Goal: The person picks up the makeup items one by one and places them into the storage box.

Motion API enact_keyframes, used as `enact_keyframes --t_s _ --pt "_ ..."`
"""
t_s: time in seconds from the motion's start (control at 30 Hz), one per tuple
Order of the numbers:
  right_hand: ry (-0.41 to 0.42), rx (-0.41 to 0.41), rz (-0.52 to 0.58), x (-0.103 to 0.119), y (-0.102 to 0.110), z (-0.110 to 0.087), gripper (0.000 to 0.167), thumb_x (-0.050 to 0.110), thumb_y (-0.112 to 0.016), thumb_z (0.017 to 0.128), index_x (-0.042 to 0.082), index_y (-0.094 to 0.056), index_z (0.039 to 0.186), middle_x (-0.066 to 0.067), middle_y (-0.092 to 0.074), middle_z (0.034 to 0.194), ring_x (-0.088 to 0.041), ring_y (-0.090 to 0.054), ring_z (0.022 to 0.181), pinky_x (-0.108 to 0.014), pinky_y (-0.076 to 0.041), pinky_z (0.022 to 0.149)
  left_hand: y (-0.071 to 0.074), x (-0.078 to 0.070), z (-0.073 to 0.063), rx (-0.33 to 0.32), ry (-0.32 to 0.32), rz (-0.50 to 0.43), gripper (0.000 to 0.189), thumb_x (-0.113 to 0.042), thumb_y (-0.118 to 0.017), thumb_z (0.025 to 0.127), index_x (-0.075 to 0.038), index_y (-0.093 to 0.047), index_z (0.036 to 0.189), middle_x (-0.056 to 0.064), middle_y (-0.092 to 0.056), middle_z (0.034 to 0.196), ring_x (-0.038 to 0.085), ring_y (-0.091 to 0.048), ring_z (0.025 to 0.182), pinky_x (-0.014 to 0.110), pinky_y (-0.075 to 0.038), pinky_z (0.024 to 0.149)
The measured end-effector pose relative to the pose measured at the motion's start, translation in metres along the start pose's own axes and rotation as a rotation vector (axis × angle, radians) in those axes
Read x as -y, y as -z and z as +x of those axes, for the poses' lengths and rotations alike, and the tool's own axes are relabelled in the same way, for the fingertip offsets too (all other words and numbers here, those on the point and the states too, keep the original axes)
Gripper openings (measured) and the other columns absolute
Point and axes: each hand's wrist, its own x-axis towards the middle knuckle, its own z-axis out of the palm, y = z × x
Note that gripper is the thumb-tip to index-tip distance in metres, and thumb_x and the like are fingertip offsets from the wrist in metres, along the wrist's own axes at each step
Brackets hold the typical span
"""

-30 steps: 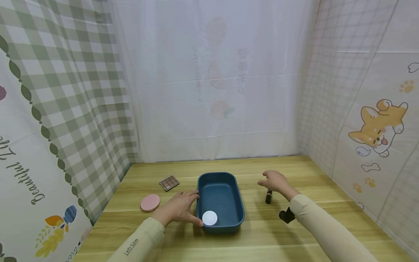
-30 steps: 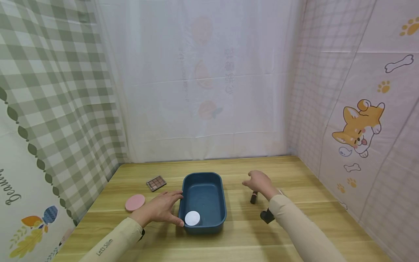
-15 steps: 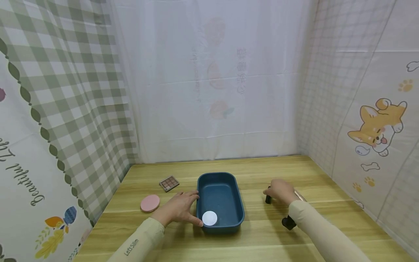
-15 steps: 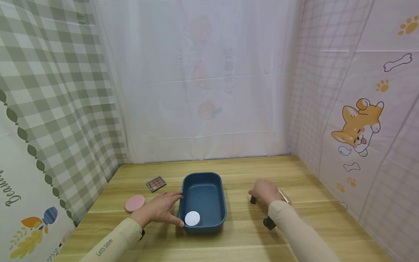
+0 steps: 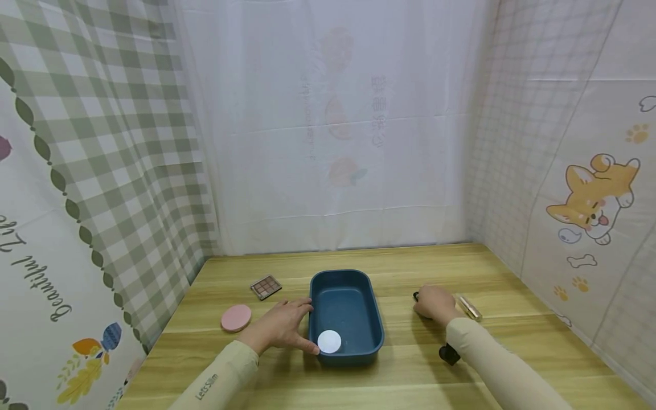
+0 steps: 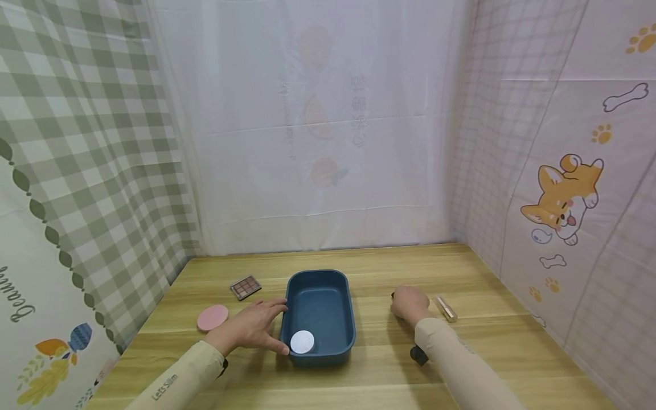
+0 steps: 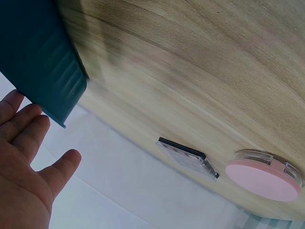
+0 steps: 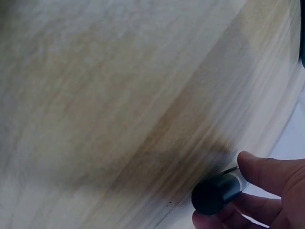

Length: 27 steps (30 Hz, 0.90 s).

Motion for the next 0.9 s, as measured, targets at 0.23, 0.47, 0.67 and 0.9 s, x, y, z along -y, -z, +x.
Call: enact_keyframes --t_s 0.23,0.47,0.67,0.9 --pt "0.030 -0.025 -0.020 -0.0004 -0.0016 0.0036 0.012 0.002 -0.058 0.088 0.004 -0.058 0.076 -0.009 -0.055 0.072 -0.023 -0.050 0.063 -0.033 -0.042 0.052 -0.0006 0.0000 0.0011 0.009 0.015 0.001 0.101 -0.069 -0.078 0.069 -0.002 -0.052 0.141 0.012 -0.044 0.151 0.028 -0.041 0.139 0.058 -0.029 0.113" --pt "0.035 -0.023 -0.001 0.0014 0.0010 0.0049 0.012 -0.002 -0.054 0.090 0.001 -0.060 0.080 -0.011 -0.056 0.075 -0.023 -0.050 0.064 -0.033 -0.043 0.055 -0.0005 -0.0004 0.0016 0.011 0.018 0.005 0.100 -0.069 -0.077 0.070 -0.002 -0.052 0.140 0.011 -0.044 0.151 0.028 -0.040 0.139 0.057 -0.028 0.114" --pt "0.024 -0.018 0.015 0.0022 0.0006 0.0034 0.014 -0.001 -0.054 0.090 0.003 -0.058 0.077 -0.010 -0.054 0.074 -0.023 -0.050 0.064 -0.033 -0.042 0.055 -0.0006 -0.0006 0.0015 0.009 0.018 0.011 0.100 -0.069 -0.077 0.070 -0.003 -0.053 0.140 0.011 -0.045 0.151 0.027 -0.040 0.139 0.057 -0.029 0.113" --pt "0.010 -0.014 0.038 0.0035 0.0013 0.0031 0.015 -0.001 -0.053 0.088 0.003 -0.056 0.074 -0.010 -0.052 0.072 -0.024 -0.051 0.063 -0.032 -0.042 0.053 0.0006 -0.0016 0.0008 0.015 0.021 0.004 0.100 -0.068 -0.077 0.070 -0.003 -0.052 0.140 0.011 -0.044 0.151 0.027 -0.040 0.139 0.057 -0.029 0.113"
